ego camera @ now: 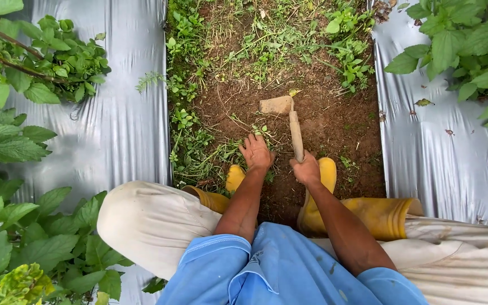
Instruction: The person sits on the ground between rows of plants and uses a hoe to loosen the soil and remove weeds. They repeatedly strike the ground with the hoe and pull out the uprooted weeds by hand.
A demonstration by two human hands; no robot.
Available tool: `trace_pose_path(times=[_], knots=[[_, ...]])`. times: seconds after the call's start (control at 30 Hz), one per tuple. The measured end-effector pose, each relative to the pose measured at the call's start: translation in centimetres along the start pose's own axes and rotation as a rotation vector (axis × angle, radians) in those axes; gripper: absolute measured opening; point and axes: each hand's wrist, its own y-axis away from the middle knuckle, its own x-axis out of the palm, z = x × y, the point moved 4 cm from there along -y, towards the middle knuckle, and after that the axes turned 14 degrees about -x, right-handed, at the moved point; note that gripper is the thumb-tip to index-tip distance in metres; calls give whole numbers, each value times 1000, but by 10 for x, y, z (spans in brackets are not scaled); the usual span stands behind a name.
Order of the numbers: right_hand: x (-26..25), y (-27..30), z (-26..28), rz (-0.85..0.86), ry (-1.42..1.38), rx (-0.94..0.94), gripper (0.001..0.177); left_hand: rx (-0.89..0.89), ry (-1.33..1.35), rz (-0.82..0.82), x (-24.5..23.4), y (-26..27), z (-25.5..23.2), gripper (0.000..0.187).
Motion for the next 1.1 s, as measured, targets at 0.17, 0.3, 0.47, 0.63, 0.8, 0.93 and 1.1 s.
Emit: trace_pose_path(times=[0.17,0.3,0.47,0.63,0.8,0.93,1.1], knots=[[23,-9,-21,-43,-101,67,24,-169,-120,176,-61,43,-9,100],[1,5,3,98,-89,34,30,-137,-263,153,8,27,2,71],[-18,-5,-20,176,-15,27,31,-47,-117,117,24,6,16,111],[-23,-7,-41,224,86,11,35,-30,-22,106,28,-9,16,115],[-22,22,-21,255,132,-36,34,-25,-117,11,4,-22,15,81],[-2,54,34,337,154,-82,40,-80,-86,-93,-30,-40,36,73],[25,76,53,181,199,-86,38,-274,-50,-133,-12,-57,72,69]])
